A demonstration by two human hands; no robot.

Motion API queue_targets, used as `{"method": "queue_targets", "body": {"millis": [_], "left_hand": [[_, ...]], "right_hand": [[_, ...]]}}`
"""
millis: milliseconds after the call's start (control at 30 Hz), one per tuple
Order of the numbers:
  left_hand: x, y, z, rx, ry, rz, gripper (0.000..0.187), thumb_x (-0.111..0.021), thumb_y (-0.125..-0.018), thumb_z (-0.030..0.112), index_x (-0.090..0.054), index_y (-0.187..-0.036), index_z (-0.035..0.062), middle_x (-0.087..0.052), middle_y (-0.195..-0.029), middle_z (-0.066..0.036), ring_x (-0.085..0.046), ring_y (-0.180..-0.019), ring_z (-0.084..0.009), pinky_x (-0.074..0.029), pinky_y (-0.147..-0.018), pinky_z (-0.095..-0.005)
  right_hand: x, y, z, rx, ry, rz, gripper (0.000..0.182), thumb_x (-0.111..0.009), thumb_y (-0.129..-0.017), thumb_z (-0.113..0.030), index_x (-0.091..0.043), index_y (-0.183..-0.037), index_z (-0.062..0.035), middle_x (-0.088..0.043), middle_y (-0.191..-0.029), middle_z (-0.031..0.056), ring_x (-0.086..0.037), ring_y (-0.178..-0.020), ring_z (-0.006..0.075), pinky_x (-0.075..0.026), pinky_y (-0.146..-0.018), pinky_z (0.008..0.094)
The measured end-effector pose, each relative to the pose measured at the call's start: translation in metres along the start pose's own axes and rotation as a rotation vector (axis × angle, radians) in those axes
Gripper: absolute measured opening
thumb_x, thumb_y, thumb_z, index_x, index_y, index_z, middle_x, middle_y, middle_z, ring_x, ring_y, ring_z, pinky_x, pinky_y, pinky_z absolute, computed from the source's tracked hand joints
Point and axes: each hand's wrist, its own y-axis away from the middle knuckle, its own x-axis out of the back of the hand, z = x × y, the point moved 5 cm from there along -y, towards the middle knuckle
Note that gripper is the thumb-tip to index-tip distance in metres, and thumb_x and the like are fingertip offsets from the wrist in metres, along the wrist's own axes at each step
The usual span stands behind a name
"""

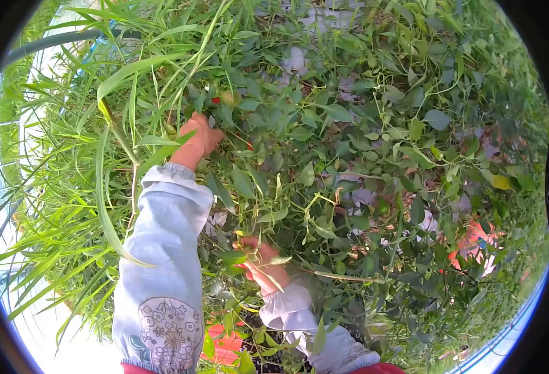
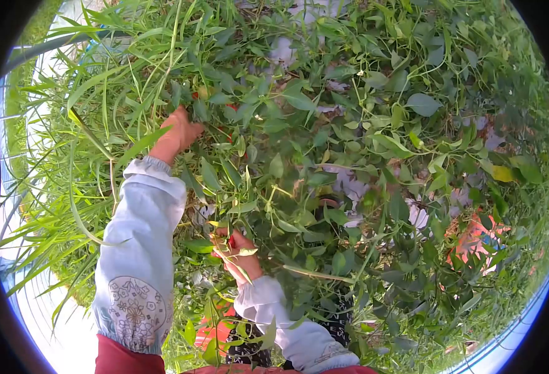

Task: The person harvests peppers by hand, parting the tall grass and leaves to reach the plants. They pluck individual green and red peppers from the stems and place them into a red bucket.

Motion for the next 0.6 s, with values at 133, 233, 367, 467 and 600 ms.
{"method": "queue_targets", "body": {"millis": [133, 233, 367, 467, 600], "left_hand": [[-0.006, -0.004, -0.031, 0.092, 0.295, -0.002, 0.051, -0.063, -0.071, 0.032, -0.055, -0.108, -0.0012, -0.058, -0.108, -0.022, -0.058, -0.097, -0.0332, -0.046, -0.084, -0.0369], [-0.002, 0.023, -0.038, 0.061, 0.990, 0.100, 0.034, -0.063, -0.072, 0.023, -0.061, -0.099, 0.0024, -0.060, -0.076, -0.007, -0.059, -0.071, -0.0155, -0.048, -0.061, -0.0263], [0.003, 0.075, -0.041, -0.033, 1.208, -0.044, 0.028, -0.061, -0.076, 0.018, -0.059, -0.102, 0.0059, -0.056, -0.075, 0.000, -0.051, -0.057, -0.0069, -0.033, -0.040, -0.0212], [-0.002, 0.102, -0.041, -0.134, 1.356, -0.128, 0.023, -0.060, -0.077, 0.016, -0.059, -0.099, 0.0080, -0.053, -0.074, 0.001, -0.049, -0.057, -0.0046, -0.032, -0.043, -0.0200], [-0.004, 0.118, -0.033, -0.181, 1.262, -0.021, 0.019, -0.060, -0.078, 0.013, -0.060, -0.095, 0.0068, -0.055, -0.071, 0.000, -0.050, -0.058, -0.0073, -0.038, -0.051, -0.0201]], "right_hand": [[-0.002, 0.008, -0.009, -0.056, -0.024, 0.062, 0.023, -0.062, -0.082, -0.009, -0.057, -0.105, -0.0065, -0.056, -0.079, -0.0028, -0.057, -0.067, 0.0050, -0.040, -0.045, 0.0173], [-0.005, 0.007, -0.008, -0.066, -0.016, 0.119, 0.025, -0.060, -0.084, -0.010, -0.055, -0.109, -0.0079, -0.054, -0.076, -0.0033, -0.058, -0.066, 0.0049, -0.032, -0.039, 0.0159], [-0.007, 0.007, -0.017, -0.018, -0.024, 0.092, 0.037, -0.063, -0.082, -0.012, -0.052, -0.117, -0.0090, -0.053, -0.074, -0.0039, -0.057, -0.068, 0.0052, -0.042, -0.047, 0.0187], [-0.010, 0.011, -0.032, 0.006, 0.050, 0.136, 0.048, -0.064, -0.078, -0.006, -0.051, -0.124, -0.0109, -0.049, -0.077, -0.0047, -0.048, -0.064, 0.0029, -0.046, -0.060, 0.0203], [-0.007, 0.014, -0.044, 0.179, 0.079, 0.099, 0.053, -0.064, -0.077, -0.003, -0.049, -0.127, -0.0138, -0.046, -0.090, -0.0039, -0.042, -0.067, 0.0021, -0.040, -0.060, 0.0163]]}}
